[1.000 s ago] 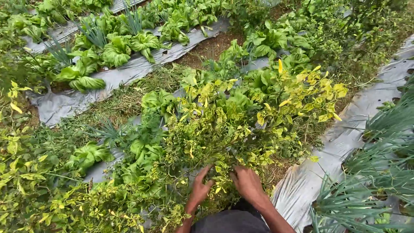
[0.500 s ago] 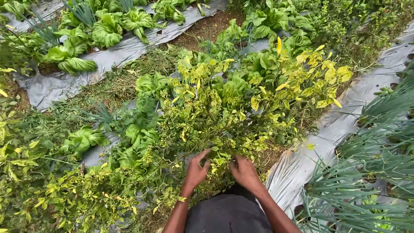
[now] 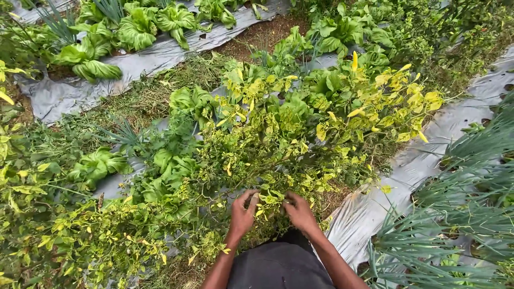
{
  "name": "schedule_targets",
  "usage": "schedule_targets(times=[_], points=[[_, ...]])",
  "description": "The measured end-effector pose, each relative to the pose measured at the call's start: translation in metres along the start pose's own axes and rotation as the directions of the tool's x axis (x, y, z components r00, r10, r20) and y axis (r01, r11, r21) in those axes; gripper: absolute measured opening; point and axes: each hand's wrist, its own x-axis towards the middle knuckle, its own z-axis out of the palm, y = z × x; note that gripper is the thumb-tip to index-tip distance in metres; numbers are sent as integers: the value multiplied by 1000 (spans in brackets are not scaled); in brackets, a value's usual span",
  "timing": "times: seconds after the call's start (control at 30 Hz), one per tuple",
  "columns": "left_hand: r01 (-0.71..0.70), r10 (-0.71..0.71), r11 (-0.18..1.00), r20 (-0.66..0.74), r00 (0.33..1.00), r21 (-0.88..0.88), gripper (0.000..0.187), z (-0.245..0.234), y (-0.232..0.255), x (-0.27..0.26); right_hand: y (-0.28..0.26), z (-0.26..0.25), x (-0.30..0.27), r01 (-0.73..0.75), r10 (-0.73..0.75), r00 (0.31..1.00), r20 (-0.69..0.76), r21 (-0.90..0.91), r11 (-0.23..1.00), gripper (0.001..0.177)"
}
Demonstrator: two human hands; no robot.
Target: The person stands in a garden and harvests leafy green vegetables by hand. They reach into the plants, pull off bunches of leaves and stems, and gather them into a growing pile held in their hands.
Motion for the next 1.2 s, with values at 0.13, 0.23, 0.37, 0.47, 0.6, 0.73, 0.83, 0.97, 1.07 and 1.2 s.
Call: schedule_targets(times=[0.13, 0.23, 0.37, 0.47, 0.6, 0.73, 0.83, 0.97, 1.07, 1.2], points=[[-9, 8, 1000, -36, 999, -15, 26, -3, 5, -1, -3, 8, -2, -178, 204, 975, -82, 254, 951, 49], [-32, 32, 999, -43, 999, 2, 23, -5, -3, 3, -24, 8, 6, -160, 198, 978, -61, 385, 909, 43], [24, -24, 1000, -48, 999, 12, 28, -5, 22, -8, -24, 4, 9, -147, 199, 978, -65, 460, 875, 17], [90, -96, 992, -72, 993, -88, 50, -9, 41, -13, -44, -3, 4, -219, 222, 973, 64, 569, 793, 29], [28, -33, 999, -114, 993, -46, 49, -7, 13, 3, -49, -3, 0, -330, 279, 939, 201, 755, 567, 33], [-55, 46, 997, -144, 989, -62, 43, -8, 12, 1, -47, -1, -6, -382, 297, 917, 267, 805, 455, 27], [-158, 143, 985, -185, 972, -67, 27, -8, 21, -1, -44, 2, -6, -401, 322, 907, 270, 788, 467, 27], [-173, 156, 983, -225, 962, -56, 23, -10, 27, -8, -53, 1, -19, -366, 285, 928, 239, 721, 588, 24], [-221, 193, 972, -261, 946, -83, 19, -14, 17, 2, -58, 3, -18, -316, 247, 948, 199, 679, 663, 27], [-223, 188, 968, -259, 947, -112, 19, -7, 14, -4, -59, 9, -25, -179, 154, 984, 93, 595, 783, 27]])
